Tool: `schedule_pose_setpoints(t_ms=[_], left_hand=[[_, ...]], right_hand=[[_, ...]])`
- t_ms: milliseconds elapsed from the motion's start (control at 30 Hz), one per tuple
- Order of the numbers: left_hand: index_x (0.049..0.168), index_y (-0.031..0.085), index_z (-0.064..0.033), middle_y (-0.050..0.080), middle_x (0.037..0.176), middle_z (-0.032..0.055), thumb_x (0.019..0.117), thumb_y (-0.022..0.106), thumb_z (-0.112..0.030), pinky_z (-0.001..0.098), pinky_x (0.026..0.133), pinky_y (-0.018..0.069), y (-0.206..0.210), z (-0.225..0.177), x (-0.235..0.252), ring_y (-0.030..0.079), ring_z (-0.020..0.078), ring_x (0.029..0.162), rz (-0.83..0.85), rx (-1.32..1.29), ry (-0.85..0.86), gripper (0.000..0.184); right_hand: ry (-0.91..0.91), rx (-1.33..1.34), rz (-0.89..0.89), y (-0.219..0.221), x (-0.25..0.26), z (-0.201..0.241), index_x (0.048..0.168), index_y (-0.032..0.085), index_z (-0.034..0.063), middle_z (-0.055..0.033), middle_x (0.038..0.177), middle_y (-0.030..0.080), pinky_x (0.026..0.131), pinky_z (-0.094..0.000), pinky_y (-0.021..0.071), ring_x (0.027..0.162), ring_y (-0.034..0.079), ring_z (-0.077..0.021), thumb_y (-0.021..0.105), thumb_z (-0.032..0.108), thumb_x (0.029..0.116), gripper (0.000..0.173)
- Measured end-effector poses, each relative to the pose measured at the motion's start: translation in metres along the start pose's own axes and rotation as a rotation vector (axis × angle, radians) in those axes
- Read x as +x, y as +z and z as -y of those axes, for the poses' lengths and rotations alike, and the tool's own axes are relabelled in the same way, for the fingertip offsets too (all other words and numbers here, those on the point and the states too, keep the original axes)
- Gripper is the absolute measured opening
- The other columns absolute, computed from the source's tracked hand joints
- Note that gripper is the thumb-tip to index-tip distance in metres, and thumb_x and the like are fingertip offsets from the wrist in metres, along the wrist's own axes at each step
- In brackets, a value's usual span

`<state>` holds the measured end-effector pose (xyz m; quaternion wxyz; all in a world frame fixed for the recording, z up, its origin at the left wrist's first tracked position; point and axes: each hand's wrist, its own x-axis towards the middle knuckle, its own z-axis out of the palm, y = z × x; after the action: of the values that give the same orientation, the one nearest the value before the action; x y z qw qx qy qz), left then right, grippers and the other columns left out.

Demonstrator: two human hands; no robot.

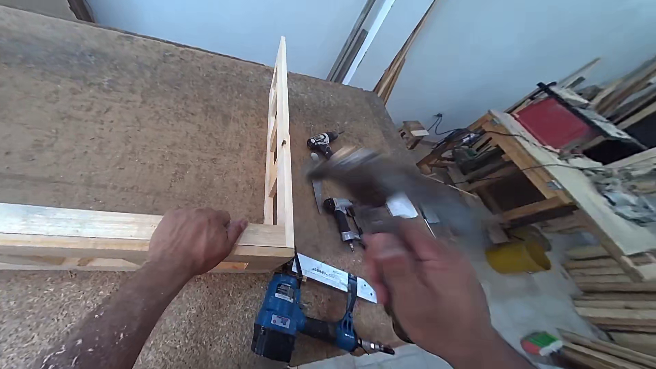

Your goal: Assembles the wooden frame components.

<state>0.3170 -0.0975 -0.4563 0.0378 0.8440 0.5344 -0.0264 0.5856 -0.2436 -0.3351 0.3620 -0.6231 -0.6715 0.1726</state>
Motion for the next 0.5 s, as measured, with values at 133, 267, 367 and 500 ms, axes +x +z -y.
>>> schedule_pose_setpoints(t_ms=[133,267,367,500], left_hand=[[0.071,0.061,-0.0244,0.063,0.068,-0.0016,0.1001,0.014,-0.068,0.0463,0.067,0.051,0.004,0.002,-0.003,0.067,0.0203,0.072,0.0,-0.003,-0.006,0.07],[0.07,0.06,-0.0238,0.062,0.066,-0.0011,0.1004,0.015,-0.068,0.045,0.062,0.0515,0.004,0.002,-0.002,0.067,0.021,0.07,-0.019,0.001,0.003,0.07],[0.07,0.059,-0.0242,0.061,0.065,-0.0013,0.0996,0.015,-0.069,0.0456,0.063,0.0515,0.004,0.002,-0.002,0.067,0.021,0.069,-0.026,-0.005,0.0,0.07],[0.07,0.061,-0.0242,0.063,0.067,-0.0009,0.1,0.015,-0.068,0.0458,0.064,0.0521,0.006,0.003,-0.003,0.068,0.0209,0.072,-0.034,-0.005,0.008,0.07]], right_hand=[[0.151,0.039,0.167,0.032,-0.027,-0.035,0.105,0.065,0.0074,-0.0025,0.069,0.059,0.052,-0.0366,0.0554,0.058,0.061,-0.0149,0.043,0.056,0.1059,0.053],[0.335,-0.216,0.412,0.012,-0.001,-0.016,0.099,0.068,0.0108,-0.0034,0.07,0.061,0.057,-0.0413,0.0542,0.062,0.063,-0.0182,0.042,0.061,0.1037,0.056],[0.064,0.082,0.015,0.008,-0.005,-0.012,0.095,0.064,0.016,0.0044,0.063,0.059,0.04,-0.0304,0.0544,0.048,0.059,-0.009,0.041,0.064,0.1039,0.054],[0.385,-0.188,0.455,0.028,-0.013,-0.041,0.104,0.063,0.0038,-0.0098,0.075,0.059,0.064,-0.0466,0.0531,0.068,0.062,-0.0244,0.038,0.057,0.1063,0.059]])
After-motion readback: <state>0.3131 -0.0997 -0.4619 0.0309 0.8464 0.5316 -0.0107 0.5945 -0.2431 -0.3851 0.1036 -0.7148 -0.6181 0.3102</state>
